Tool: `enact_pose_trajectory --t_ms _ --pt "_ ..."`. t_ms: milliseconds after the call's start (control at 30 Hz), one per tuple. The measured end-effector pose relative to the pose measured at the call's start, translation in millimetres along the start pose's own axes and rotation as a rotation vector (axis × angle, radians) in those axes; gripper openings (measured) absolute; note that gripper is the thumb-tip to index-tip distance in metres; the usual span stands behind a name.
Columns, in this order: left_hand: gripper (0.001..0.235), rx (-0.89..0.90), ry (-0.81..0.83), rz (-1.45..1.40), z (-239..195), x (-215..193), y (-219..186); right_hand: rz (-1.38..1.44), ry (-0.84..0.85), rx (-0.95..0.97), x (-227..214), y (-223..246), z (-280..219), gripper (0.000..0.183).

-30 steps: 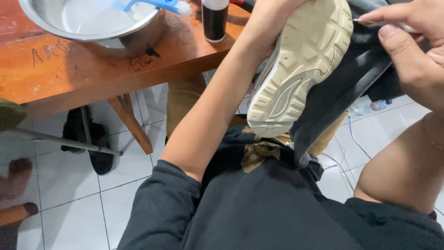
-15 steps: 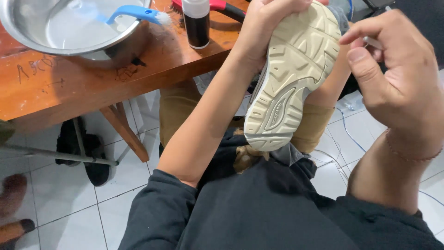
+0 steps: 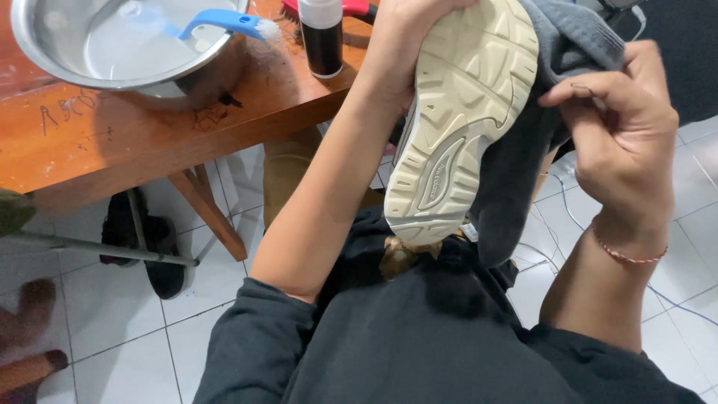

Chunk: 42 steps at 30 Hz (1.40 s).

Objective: The person holds a beige sneaker and uses a small metal tool to scrape dirt from the sole's grooves. They then wipe the sole with a dark cloth and continue scraping the tread pattern.

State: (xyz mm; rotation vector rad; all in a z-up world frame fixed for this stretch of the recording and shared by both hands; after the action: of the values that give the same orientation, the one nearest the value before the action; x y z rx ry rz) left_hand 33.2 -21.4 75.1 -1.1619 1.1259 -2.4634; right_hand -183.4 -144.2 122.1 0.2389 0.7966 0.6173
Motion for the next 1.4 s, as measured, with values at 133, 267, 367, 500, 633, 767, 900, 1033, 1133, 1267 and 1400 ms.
enact_pose_trajectory --t_ms 133,267,367,500,633,767,900,1033,1133,1267,1400 --pt "0.023 -0.077 0.023 0.081 -13 22 -11 -0.068 0.113 -0.118 -5 29 15 0.048" --pt "0.015 -0.107 0.072 0.0 -16 34 -15 -0.154 0.141 -0.167 -15 25 15 0.048" --pt "0.026 -0.125 -0.009 0.068 -9 21 -3 -0.149 0.137 -0.133 -20 23 14 0.03" --pt "0.027 -0.056 -0.01 0.001 -8 21 -4 -0.212 0.158 -0.19 -24 17 11 0.021" --pt "0.037 -0.043 -0.063 0.046 -3 8 6 -0.235 0.175 -0.194 -25 11 11 0.017" --pt "0.042 -0.019 -0.043 0.024 -3 4 8 -0.204 0.167 -0.178 -22 14 12 0.016" --pt "0.042 -0.026 -0.066 0.028 -3 1 7 -0.222 0.188 -0.214 -22 12 12 0.021" --pt "0.039 -0.012 -0.088 -0.005 -5 2 5 -0.196 0.157 -0.19 -20 10 10 0.019" --pt "0.042 0.012 -0.043 0.029 -5 0 4 -0.207 0.185 -0.221 -21 9 11 0.02" --pt "0.042 -0.027 -0.066 -0.001 -5 1 3 -0.207 0.184 -0.203 -22 8 12 0.021" --pt "0.037 -0.009 -0.053 -0.007 -6 3 0 -0.22 0.191 -0.204 -21 9 11 0.021"
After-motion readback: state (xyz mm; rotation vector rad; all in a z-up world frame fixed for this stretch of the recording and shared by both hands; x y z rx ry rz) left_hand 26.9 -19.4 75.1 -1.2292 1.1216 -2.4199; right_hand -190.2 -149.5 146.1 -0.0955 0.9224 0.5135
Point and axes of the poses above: each hand's wrist, its own z-axis towards the middle knuckle, its own x-axis out of the palm, y = z × x, the point moved 6 cm from there along z, towards the middle knuckle, and after that the axes turned 13 degrees about -x, right-handed, at the moved point
